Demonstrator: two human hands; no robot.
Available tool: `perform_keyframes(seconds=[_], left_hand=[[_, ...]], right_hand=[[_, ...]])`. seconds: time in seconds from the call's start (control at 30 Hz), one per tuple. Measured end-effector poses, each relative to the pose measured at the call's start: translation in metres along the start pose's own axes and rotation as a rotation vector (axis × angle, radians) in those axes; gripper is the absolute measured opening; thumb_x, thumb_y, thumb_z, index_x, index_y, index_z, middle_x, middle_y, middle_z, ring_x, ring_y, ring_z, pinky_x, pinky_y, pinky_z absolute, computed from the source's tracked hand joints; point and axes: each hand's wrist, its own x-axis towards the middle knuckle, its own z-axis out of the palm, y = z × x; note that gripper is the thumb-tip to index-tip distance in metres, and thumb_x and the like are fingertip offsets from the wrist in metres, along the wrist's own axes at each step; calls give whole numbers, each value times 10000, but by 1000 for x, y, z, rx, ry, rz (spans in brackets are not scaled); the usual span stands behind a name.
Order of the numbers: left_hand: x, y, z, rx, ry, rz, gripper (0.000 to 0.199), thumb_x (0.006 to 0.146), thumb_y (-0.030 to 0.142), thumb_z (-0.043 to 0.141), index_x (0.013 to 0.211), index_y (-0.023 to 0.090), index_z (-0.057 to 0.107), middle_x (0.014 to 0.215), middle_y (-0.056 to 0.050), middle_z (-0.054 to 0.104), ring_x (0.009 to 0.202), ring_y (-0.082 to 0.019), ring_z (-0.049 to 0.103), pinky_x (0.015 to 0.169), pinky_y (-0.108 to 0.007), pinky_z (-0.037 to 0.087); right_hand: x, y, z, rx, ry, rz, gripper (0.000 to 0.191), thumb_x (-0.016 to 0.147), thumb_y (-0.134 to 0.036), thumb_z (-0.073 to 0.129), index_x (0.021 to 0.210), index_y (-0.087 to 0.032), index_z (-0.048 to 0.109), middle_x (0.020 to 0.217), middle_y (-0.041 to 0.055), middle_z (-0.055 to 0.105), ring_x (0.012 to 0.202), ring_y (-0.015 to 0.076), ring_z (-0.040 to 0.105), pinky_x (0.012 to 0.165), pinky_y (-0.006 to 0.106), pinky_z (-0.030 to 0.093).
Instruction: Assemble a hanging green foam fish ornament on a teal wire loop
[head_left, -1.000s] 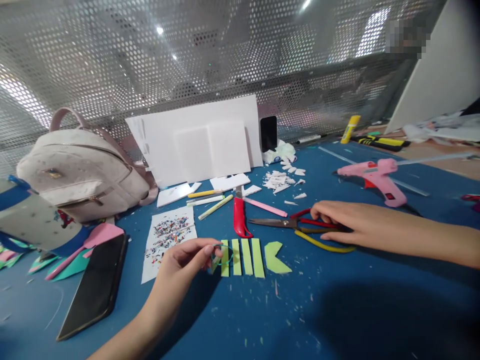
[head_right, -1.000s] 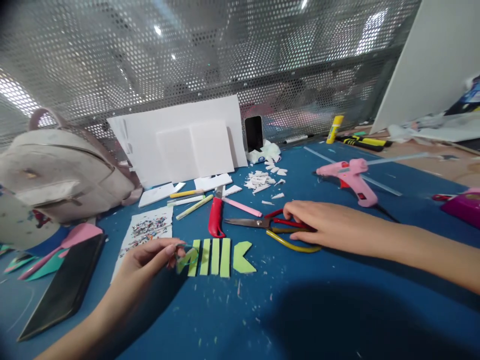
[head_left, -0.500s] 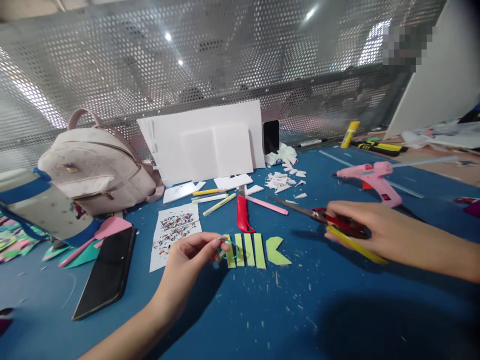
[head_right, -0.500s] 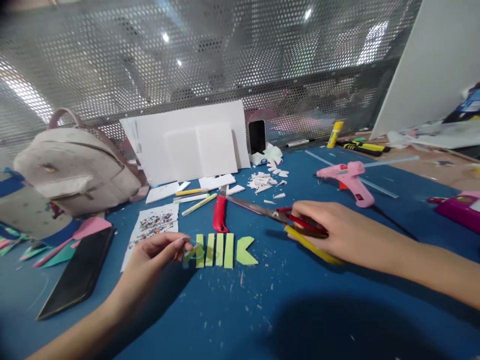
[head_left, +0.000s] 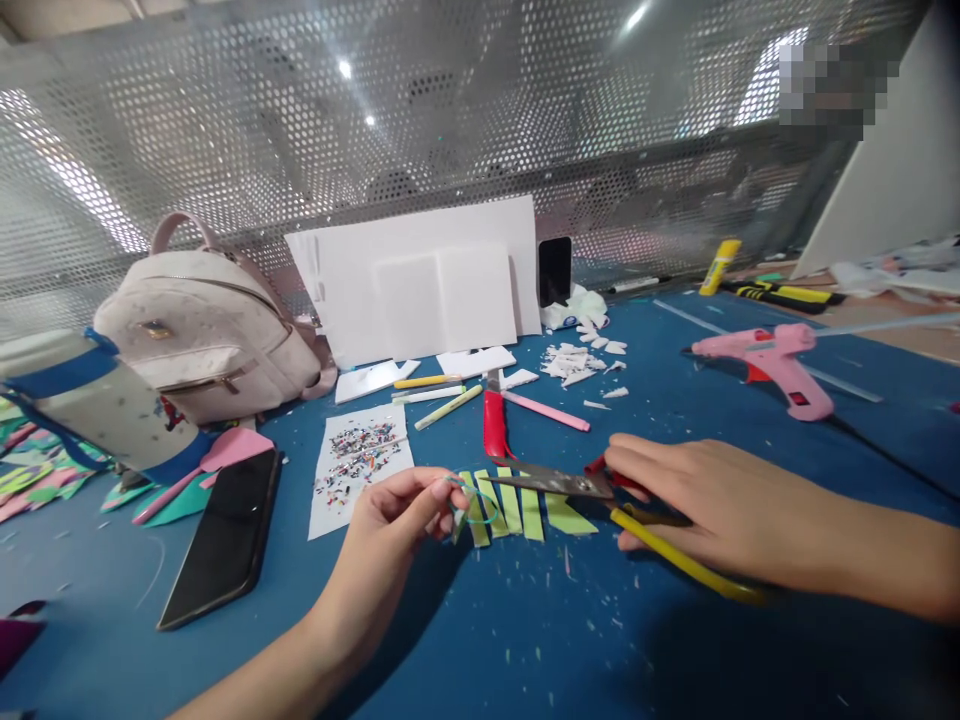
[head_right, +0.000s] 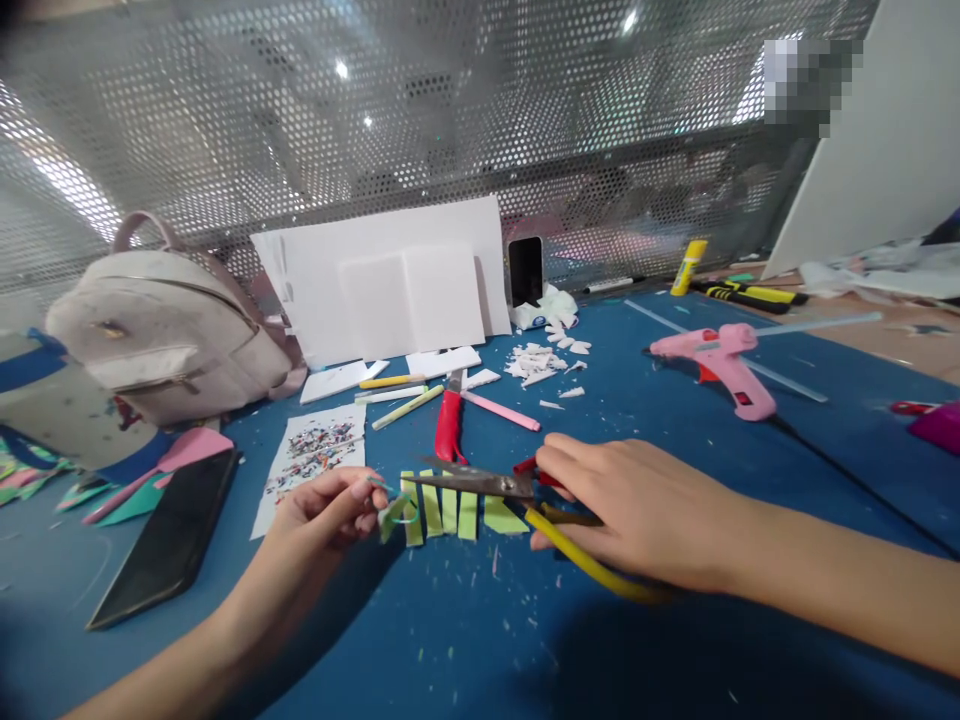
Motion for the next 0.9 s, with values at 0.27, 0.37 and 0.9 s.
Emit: perform_keyframes(seconds=[0.27, 0.37, 0.9], left_hand=[[-5, -1, 5, 23, -46, -33, 177, 870, 328, 737, 837, 157, 765, 737, -28, 707, 633, -93, 505, 627, -203, 406], [-5, -3, 5, 34, -64, -27, 156, 870, 314, 734, 847, 165, 772, 746, -33, 719, 631, -96, 509, 623, -208, 406], [-6, -5, 3, 108, -58, -20, 144, 883, 247, 693, 792, 170, 773, 736, -40, 747, 632, -105, 537, 628, -209, 442]], right_hand=[[23, -18, -1, -50, -150, -100, 497, 912, -700, 501, 871, -209, 568, 860, 44, 635, 625, 218, 606, 507, 306, 301], [30, -23, -2, -91, -132, -134, 499, 912, -699, 496, 832, -211, 557, 824, 36, 620, 598, 209, 586, 490, 303, 261], [33, -29, -4, -255, -89, -196, 425, 912, -622, 569, 866, -200, 561, 820, 45, 644, 572, 224, 619, 454, 293, 194]])
